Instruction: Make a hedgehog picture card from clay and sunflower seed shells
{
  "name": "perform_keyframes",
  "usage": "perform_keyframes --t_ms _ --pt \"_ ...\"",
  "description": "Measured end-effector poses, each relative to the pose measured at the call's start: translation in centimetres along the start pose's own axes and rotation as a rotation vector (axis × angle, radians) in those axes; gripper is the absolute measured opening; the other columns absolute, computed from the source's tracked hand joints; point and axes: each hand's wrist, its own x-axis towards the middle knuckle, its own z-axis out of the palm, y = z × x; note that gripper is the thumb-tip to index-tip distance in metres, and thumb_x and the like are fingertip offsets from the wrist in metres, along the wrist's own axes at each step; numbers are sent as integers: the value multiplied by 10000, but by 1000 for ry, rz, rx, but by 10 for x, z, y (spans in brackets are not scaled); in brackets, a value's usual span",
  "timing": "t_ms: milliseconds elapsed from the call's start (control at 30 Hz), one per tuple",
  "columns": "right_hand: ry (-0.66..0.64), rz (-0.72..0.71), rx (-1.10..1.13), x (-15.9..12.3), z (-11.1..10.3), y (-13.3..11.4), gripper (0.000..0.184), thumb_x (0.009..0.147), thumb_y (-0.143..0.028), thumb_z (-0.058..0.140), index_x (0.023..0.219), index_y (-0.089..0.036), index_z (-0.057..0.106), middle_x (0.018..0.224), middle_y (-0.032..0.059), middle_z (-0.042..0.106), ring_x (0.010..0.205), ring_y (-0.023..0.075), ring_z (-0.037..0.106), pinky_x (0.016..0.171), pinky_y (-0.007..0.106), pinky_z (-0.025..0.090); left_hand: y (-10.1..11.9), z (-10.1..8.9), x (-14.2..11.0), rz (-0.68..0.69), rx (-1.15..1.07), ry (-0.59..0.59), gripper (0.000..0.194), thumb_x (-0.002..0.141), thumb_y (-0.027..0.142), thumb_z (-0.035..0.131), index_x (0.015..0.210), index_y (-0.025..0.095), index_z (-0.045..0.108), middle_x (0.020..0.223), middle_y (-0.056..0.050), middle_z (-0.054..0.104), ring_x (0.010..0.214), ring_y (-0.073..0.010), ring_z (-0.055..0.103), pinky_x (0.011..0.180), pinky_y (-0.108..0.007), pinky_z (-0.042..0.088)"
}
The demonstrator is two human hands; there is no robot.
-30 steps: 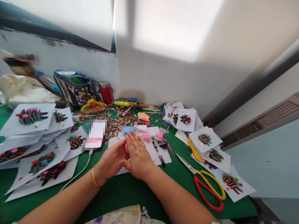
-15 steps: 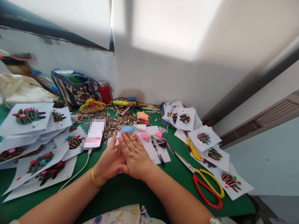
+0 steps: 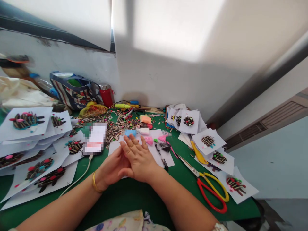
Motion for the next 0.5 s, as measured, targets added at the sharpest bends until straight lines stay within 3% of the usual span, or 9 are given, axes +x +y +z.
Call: perform_keyframes --t_ms 100,167,267,367,500 --pt "63 86 44 -6 -10 15 830 909 -641 380 1522 -127 160 1557 149 261 1457 299 163 1173 546 123 15 -1 -4 94 33 115 330 926 275 551 1249 206 572 1166 -85 656 1128 -190 610 1009 -327 458" --pt "92 200 78 -11 -16 22 614 962 -461 382 1465 -113 324 1480 148 412 1391 264 338 1136 464 279 24 -8 -4 139 30 248 276 917 227 564 1188 183 592 1038 -79 673 929 -153 672 828 -268 546" --pt "-9 386 86 -17 -19 32 335 935 -229 401 1167 -175 636 1158 84 681 1068 205 619 944 343 470 34 -22 -1 282 -57 376 116 914 197 559 1003 149 615 744 2 596 535 -34 550 510 -133 470" --pt "-161 463 17 -21 -11 41 299 879 -162 443 1051 -187 687 1022 68 718 964 207 644 879 331 494 38 -30 4 357 -109 448 69 919 158 525 913 141 591 669 28 523 458 -18 460 428 -117 390" --pt "-192 450 -87 -26 5 48 419 838 -128 462 1228 -125 615 1260 125 624 1181 238 548 1019 369 425 39 -27 6 385 -147 537 172 954 248 474 896 133 589 698 -7 560 494 -42 514 474 -147 465"
